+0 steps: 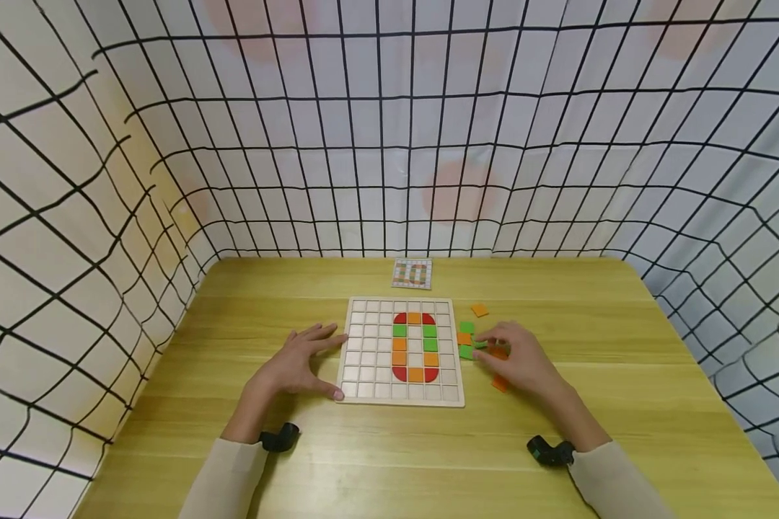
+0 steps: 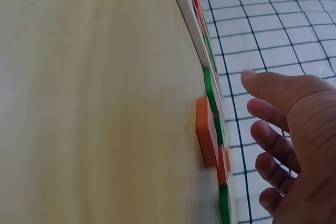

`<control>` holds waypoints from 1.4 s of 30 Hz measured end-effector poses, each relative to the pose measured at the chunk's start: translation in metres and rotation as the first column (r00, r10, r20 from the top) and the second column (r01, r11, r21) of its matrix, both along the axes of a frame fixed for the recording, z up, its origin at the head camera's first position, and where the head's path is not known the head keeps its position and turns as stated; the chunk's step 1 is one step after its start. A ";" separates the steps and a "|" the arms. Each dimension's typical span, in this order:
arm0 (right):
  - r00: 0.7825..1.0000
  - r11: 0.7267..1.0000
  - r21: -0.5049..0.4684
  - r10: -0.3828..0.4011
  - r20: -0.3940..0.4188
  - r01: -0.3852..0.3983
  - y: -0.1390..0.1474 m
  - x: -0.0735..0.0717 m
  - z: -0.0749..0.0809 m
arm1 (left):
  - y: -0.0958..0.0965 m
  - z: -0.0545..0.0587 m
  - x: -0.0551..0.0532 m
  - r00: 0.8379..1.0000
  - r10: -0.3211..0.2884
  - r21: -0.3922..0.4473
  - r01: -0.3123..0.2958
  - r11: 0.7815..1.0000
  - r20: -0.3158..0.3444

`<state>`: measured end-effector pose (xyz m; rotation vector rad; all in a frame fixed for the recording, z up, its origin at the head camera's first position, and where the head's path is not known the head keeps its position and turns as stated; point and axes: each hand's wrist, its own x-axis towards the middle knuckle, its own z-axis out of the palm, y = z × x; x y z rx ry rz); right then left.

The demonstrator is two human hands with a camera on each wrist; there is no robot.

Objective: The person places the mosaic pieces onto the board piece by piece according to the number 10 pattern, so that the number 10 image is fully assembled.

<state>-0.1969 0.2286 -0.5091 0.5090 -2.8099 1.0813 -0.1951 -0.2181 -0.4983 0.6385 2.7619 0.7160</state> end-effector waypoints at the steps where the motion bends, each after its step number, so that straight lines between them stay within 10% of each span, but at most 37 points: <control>1: 1.000 1.000 0.008 0.000 0.004 0.000 0.003 0.002 0.000 | -0.001 0.000 0.000 1.000 0.002 0.000 -0.002 1.000 0.001; 22: 1.000 0.992 0.129 0.002 0.025 -0.005 0.041 0.037 -0.011 | -0.003 0.000 0.001 1.000 0.004 -0.001 -0.004 1.000 0.000; 42: 1.000 0.996 0.093 -0.006 -0.023 0.008 0.042 0.033 -0.015 | -0.001 0.003 0.000 1.000 0.020 -0.007 -0.020 1.000 -0.003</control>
